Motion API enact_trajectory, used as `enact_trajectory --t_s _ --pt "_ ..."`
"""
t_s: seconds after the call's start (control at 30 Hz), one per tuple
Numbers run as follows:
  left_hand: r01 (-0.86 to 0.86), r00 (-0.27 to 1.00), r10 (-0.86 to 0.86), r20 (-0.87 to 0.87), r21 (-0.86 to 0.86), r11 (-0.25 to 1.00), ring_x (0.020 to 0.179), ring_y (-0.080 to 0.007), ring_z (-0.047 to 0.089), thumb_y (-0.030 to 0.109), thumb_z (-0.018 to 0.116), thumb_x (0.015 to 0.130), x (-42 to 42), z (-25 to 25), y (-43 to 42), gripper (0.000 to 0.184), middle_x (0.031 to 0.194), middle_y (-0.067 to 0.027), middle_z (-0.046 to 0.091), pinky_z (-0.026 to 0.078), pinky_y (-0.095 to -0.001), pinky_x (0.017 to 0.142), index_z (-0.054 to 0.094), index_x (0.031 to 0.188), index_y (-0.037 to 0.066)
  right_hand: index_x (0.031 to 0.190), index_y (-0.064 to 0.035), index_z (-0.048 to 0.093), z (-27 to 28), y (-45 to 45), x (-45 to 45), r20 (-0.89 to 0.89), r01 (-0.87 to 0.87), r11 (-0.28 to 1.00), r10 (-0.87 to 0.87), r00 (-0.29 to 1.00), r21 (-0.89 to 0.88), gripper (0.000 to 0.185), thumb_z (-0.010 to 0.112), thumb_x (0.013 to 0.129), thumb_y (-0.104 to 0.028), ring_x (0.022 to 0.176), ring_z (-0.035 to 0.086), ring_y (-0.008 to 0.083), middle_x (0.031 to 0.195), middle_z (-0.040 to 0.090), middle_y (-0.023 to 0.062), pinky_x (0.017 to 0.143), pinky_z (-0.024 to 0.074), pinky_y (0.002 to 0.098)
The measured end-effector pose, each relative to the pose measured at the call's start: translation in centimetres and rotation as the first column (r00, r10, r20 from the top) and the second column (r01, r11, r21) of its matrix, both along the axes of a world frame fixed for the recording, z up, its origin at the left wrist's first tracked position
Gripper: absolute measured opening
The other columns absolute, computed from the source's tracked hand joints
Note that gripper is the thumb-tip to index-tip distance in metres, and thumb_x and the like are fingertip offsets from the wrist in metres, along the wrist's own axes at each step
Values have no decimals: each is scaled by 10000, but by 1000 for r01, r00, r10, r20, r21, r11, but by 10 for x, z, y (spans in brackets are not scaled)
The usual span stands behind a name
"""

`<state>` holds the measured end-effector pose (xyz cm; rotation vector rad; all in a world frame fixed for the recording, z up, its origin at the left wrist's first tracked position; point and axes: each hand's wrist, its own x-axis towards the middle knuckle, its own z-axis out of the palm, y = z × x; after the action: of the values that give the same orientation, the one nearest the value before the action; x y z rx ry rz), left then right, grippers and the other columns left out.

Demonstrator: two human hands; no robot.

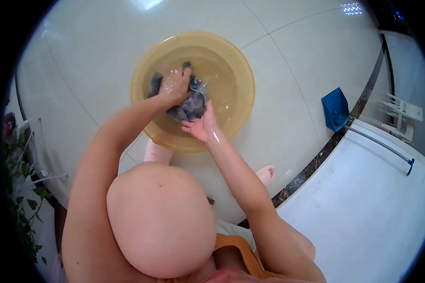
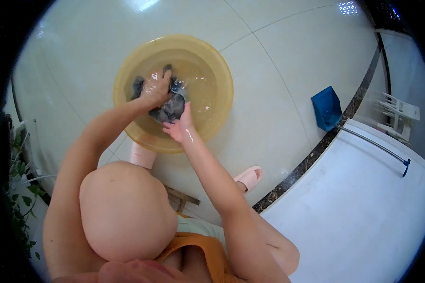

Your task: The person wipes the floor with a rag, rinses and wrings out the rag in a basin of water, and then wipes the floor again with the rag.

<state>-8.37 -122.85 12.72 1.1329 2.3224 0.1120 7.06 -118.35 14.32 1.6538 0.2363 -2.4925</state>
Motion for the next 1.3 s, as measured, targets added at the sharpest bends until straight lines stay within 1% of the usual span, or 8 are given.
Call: enact_trajectory --t_s 0.07,0.27,0.53,0.77,0.97,1.1,1.17,1.3 --pt "-447 855 454 251 -90 890 1049 -413 612 201 708 761 11 11 15 537 1142 -273 605 489 -484 894 461 1196 4 1508 -106 247 -13 4 -9 -110 0 998 -7 994 -68 931 235 873 -788 1383 290 414 1517 310 170 1111 251 578" --pt "-593 654 318 686 205 779 991 -480 595 173 629 796 73 86 -1 471 1007 -332 615 463 -494 866 427 1169 -32 1340 -101 488 -64 2 -12 -294 170 982 -186 937 -82 784 297 896 -718 1189 529 284 1299 558 111 1016 408 485" --pt "-425 876 324 358 254 869 871 -456 617 385 617 885 37 44 -14 424 980 -302 609 482 -511 745 589 979 -28 1196 -41 580 -83 24 -7 -481 98 968 26 876 231 510 477 949 -475 986 625 229 1097 649 119 903 488 395" --pt "67 981 -55 -183 62 996 1159 -335 538 323 548 899 8 -5 -27 401 1160 -179 592 441 -486 943 554 1224 89 1261 54 516 16 33 16 477 -547 9 476 738 837 477 589 902 -251 1032 628 327 1086 650 201 939 465 413" --pt "455 883 -394 -254 262 851 1412 -341 256 320 611 849 42 -18 -7 693 1510 -175 288 333 -491 1097 355 1459 112 1321 50 480 -39 0 21 561 -541 172 -97 822 823 533 600 876 -217 1226 507 360 1287 548 264 1051 359 414" --pt "439 898 -413 -150 318 840 1396 -343 296 330 628 839 13 -48 -6 689 1497 -194 319 314 -480 1108 377 1435 92 1314 40 494 -82 22 27 410 -513 561 309 858 650 540 594 878 -262 1160 554 346 1275 571 230 1009 401 426" --pt "171 985 -169 -28 223 960 1316 -354 399 292 642 812 19 -29 -4 658 1416 -218 414 351 -476 1074 413 1389 74 1292 29 520 -96 36 25 535 -821 187 677 506 539 533 573 897 -326 1112 584 332 1245 602 188 972 430 431" --pt "-469 839 306 451 312 826 989 -382 610 135 645 740 47 -24 6 470 1017 -239 620 475 -441 870 515 1171 1 1197 -44 602 -105 21 5 -64 -2 781 54 997 624 514 507 918 -466 1004 625 287 1103 656 120 905 481 420"
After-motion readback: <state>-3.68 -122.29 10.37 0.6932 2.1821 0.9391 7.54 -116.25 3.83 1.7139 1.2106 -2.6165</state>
